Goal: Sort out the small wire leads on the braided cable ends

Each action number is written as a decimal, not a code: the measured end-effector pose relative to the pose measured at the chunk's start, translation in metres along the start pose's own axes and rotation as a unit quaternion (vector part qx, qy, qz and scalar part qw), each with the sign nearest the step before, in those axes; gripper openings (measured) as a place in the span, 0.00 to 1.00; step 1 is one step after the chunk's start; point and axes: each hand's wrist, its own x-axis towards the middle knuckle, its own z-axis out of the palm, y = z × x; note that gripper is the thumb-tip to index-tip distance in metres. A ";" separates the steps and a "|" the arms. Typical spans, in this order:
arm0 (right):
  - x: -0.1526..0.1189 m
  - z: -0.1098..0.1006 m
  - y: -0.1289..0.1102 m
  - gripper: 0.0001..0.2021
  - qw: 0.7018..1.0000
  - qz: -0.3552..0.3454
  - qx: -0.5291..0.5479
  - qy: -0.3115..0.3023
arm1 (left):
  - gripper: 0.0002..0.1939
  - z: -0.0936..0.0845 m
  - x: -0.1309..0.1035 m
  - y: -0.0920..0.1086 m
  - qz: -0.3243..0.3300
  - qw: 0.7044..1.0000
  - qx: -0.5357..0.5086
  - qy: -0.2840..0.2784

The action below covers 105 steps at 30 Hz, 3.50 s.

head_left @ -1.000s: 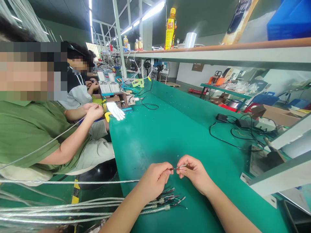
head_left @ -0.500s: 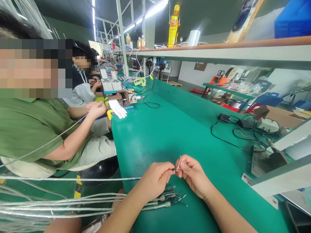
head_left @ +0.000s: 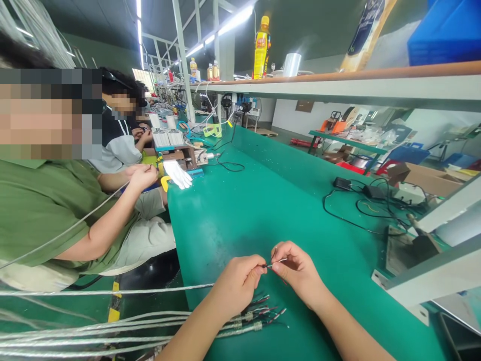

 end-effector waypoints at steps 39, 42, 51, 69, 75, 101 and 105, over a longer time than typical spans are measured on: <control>0.002 -0.005 0.005 0.14 0.984 -0.047 -0.145 0.091 | 0.12 0.003 0.003 0.007 -0.004 0.998 0.041 0.038; 0.003 -0.008 0.005 0.13 0.983 -0.051 -0.145 0.098 | 0.12 0.002 0.003 0.007 -0.005 0.998 0.049 0.036; 0.002 -0.013 0.008 0.15 0.983 -0.041 -0.142 0.108 | 0.13 0.002 0.004 0.007 -0.016 0.998 0.049 0.029; 0.008 -0.039 0.003 0.17 0.974 -0.079 -0.094 0.191 | 0.13 -0.001 0.005 0.008 -0.020 0.998 0.043 0.041; -0.002 -0.024 0.004 0.07 0.966 -0.089 -0.159 0.185 | 0.13 0.002 0.008 -0.002 -0.034 0.997 0.022 0.063; -0.004 -0.014 0.003 0.04 0.926 -0.129 -0.346 0.079 | 0.13 0.002 0.008 -0.007 -0.046 0.997 -0.014 0.060; -0.003 -0.015 0.004 0.05 0.922 -0.145 -0.348 0.088 | 0.13 0.003 0.008 -0.009 -0.047 0.997 -0.010 0.062</control>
